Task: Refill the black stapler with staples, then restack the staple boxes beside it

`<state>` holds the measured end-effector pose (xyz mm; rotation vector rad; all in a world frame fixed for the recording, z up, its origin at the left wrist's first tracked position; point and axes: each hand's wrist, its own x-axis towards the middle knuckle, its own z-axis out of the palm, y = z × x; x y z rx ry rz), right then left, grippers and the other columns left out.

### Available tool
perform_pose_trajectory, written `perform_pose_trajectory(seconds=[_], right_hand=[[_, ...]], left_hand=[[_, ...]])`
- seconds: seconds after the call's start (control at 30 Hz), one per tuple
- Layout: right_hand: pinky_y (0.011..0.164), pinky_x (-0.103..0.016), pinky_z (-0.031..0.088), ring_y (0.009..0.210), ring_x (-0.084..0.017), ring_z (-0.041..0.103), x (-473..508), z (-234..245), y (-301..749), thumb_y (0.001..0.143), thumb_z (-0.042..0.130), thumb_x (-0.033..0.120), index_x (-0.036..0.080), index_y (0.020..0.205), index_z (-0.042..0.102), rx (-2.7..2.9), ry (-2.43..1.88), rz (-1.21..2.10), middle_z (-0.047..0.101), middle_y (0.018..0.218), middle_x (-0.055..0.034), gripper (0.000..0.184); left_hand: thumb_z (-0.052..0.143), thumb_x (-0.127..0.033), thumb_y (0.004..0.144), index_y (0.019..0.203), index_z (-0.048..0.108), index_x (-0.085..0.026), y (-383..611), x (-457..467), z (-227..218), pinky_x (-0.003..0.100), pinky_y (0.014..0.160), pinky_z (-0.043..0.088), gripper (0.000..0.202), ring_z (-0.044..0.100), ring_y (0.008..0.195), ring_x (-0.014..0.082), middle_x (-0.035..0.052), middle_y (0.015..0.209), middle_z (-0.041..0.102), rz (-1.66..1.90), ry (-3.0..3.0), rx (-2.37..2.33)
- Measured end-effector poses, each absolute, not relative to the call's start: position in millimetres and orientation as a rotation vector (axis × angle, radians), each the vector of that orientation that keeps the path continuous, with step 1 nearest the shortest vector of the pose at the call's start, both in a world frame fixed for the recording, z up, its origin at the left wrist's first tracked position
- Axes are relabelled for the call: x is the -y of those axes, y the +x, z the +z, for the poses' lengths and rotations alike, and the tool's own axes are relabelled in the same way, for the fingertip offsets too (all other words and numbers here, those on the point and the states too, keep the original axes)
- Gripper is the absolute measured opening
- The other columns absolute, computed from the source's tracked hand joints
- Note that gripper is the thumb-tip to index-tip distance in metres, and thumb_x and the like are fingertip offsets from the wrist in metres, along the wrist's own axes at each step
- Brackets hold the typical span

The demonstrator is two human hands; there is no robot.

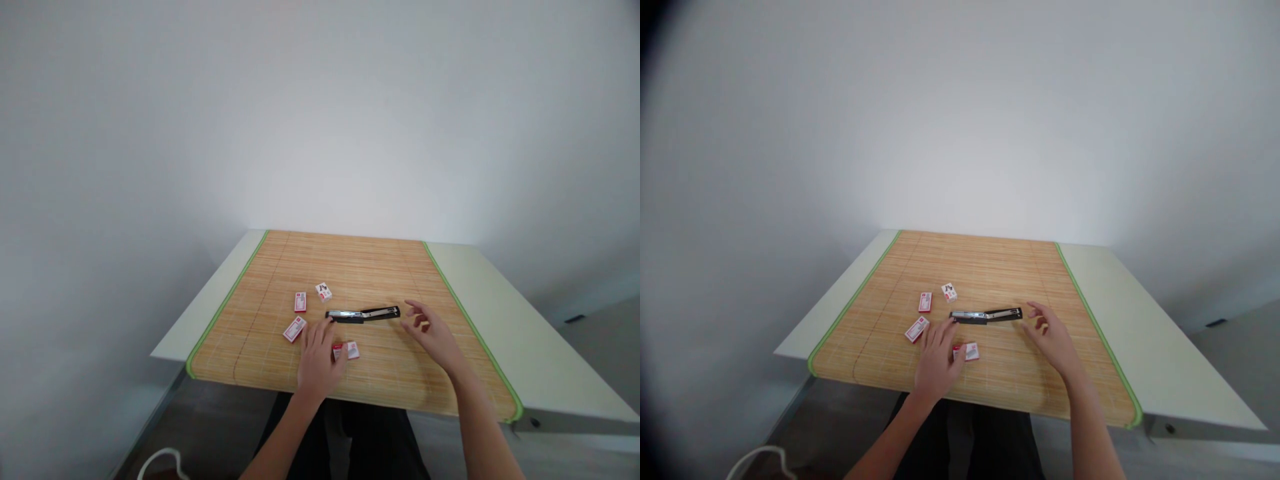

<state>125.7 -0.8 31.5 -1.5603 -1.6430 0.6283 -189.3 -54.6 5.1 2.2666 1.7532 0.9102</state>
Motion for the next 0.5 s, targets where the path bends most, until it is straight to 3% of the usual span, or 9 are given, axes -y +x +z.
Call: perform_pose_trajectory(seconds=[0.07,0.17,0.33,0.5], right_hand=[[0.065,-0.035,0.053,0.071,-0.020,0.062,19,27,111,0.090,0.064,0.050,0.025,0.132,0.062,1.609,-1.580,0.582,0.068,0.095,-0.0068,0.048],[0.067,-0.036,0.053,0.072,-0.023,0.063,43,8,79,0.088,0.065,0.051,0.026,0.120,0.068,1.720,-1.545,0.707,0.067,0.085,-0.0045,0.040],[0.081,-0.045,0.054,0.087,-0.029,0.065,64,-18,43,0.088,0.067,0.045,0.031,0.106,0.074,1.877,-1.483,0.666,0.068,0.086,-0.0061,0.023],[0.084,-0.046,0.051,0.092,-0.031,0.064,65,-18,36,0.089,0.069,0.040,0.035,0.110,0.075,1.955,-1.492,0.572,0.068,0.088,-0.0055,0.023]], left_hand=[[0.062,-0.037,0.094,0.138,0.058,-0.028,-196,61,3,0.051,0.120,0.038,0.045,0.051,0.134,0.0299,0.0082,0.143,0.058,0.895,2.255,-1.620],[0.070,-0.040,0.087,0.132,0.060,-0.029,-208,67,1,0.046,0.108,0.048,0.047,0.058,0.123,0.0300,0.0089,0.131,0.062,0.852,2.214,-1.495],[0.069,-0.034,0.089,0.120,0.063,-0.028,-229,59,1,0.041,0.093,0.052,0.033,0.063,0.103,0.0256,0.0051,0.112,0.066,0.775,2.157,-1.441],[0.073,-0.032,0.085,0.114,0.066,-0.029,-230,45,0,0.034,0.084,0.049,0.030,0.062,0.090,0.0209,0.0003,0.098,0.066,0.724,2.164,-1.408]])
